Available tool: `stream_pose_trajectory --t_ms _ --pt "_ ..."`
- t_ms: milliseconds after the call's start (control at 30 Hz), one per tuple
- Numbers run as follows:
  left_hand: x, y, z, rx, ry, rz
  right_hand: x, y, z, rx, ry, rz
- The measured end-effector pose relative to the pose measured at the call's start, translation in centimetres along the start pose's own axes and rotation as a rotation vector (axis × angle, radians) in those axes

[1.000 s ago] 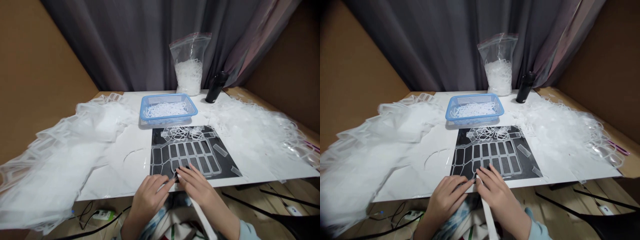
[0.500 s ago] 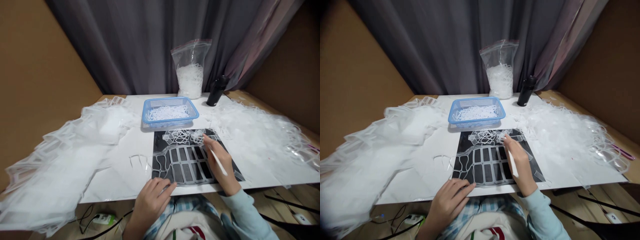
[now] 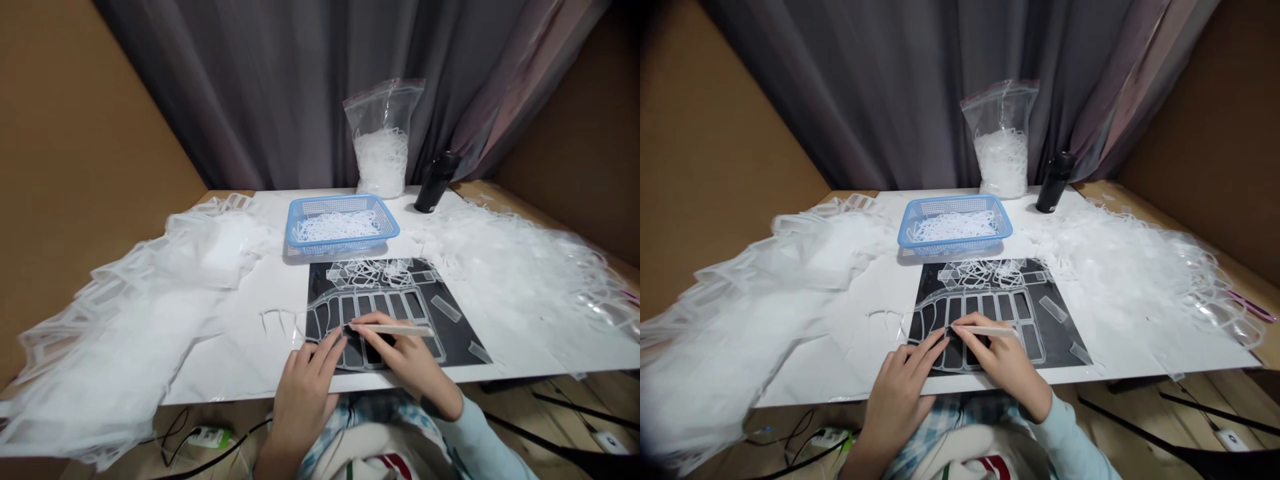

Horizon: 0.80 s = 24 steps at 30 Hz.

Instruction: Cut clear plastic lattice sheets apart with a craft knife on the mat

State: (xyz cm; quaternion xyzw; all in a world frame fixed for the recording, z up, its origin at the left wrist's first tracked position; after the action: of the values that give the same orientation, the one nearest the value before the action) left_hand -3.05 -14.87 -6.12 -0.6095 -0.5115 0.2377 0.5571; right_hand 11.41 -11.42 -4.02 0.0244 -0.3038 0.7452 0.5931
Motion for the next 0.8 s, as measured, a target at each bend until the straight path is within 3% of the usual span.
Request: stream_pose_trajectory --t_ms 167,400,633,800 --pt "0.2 0.4 0.2 -0.03 -0.029 0.046 0.0 0.2 -0.4 -0.015 -0.006 -0.011" --pt "0.1 1.0 0.6 -0.026 -0.071 0.084 0.1 1.0 1.0 -0.129 -0.13 0.053" --pt "0.6 1.1 0.2 0.007 -0.094 0.189 -1.2 4.1 1.9 -0.57 -0.262 0.213" --pt "0.6 1.3 0.4 -0.017 -0.115 0.224 -1.1 4.2 1.7 -0.657 -0.305 0.233"
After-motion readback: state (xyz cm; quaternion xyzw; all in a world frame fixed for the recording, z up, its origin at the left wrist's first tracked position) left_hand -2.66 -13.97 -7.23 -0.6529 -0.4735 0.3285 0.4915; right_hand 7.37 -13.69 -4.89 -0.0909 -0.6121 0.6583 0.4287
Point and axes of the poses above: each hand's wrist, its own x-axis towards the middle knuckle, its own y-axis out of the palm, z = x × y, the point moved 9 cm from there along x, towards the middle knuckle, and after that the axes turned 13 degrees about -y, right-handed, at the moved point
